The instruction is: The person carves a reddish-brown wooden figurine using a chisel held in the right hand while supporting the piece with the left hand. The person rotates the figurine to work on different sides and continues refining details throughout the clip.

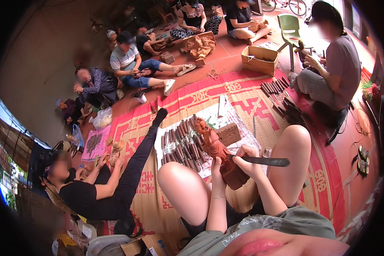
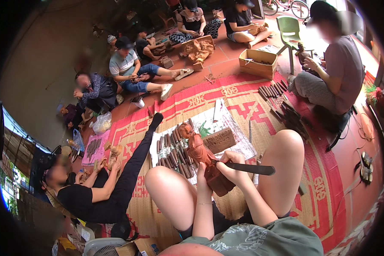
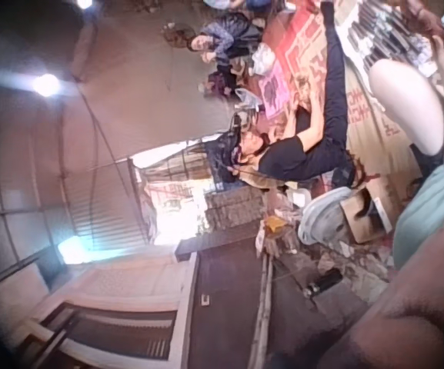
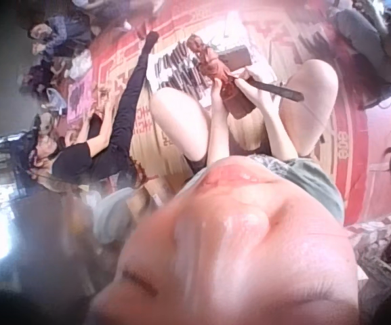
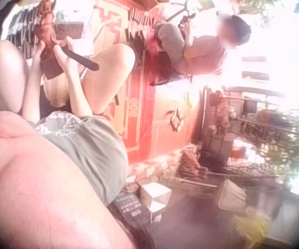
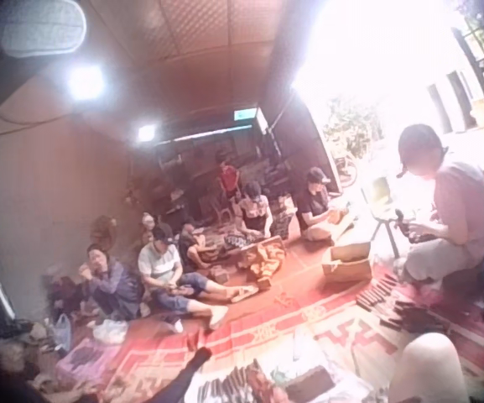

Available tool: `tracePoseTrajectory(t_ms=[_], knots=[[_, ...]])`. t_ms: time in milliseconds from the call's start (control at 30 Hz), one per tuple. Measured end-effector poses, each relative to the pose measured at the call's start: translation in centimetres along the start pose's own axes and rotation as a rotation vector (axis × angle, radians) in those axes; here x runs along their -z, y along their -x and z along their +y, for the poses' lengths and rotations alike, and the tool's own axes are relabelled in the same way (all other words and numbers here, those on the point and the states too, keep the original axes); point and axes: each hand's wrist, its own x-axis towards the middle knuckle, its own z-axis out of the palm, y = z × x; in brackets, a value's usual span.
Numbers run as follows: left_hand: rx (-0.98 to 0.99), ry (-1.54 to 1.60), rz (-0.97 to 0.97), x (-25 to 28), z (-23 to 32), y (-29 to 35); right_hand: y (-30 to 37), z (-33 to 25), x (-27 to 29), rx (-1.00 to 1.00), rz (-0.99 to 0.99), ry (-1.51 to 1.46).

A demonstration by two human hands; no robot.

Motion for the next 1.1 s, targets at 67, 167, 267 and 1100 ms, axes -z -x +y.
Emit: tracePoseTrajectory(t_ms=[67, 167, 267, 1100], knots=[[-0.031, 0.019, -0.018, 1.7, -0.6, -0.5, 0.1, -0.5, 0.8, -0.054, -0.067, 0.129], [0.003, 0.053, -0.037, -0.1, 0.3, 0.0, -0.3, -0.2, 0.2, 0.047, 0.016, -0.04], [0.055, 0.03, -0.09, 0.7, -0.5, -0.8, -0.5, 0.4, 0.2, 0.037, -0.028, -0.059], [0.067, 0.001, -0.095, 1.4, -0.3, -0.8, -0.4, -1.9, 2.0, -0.102, -0.19, 0.04]])
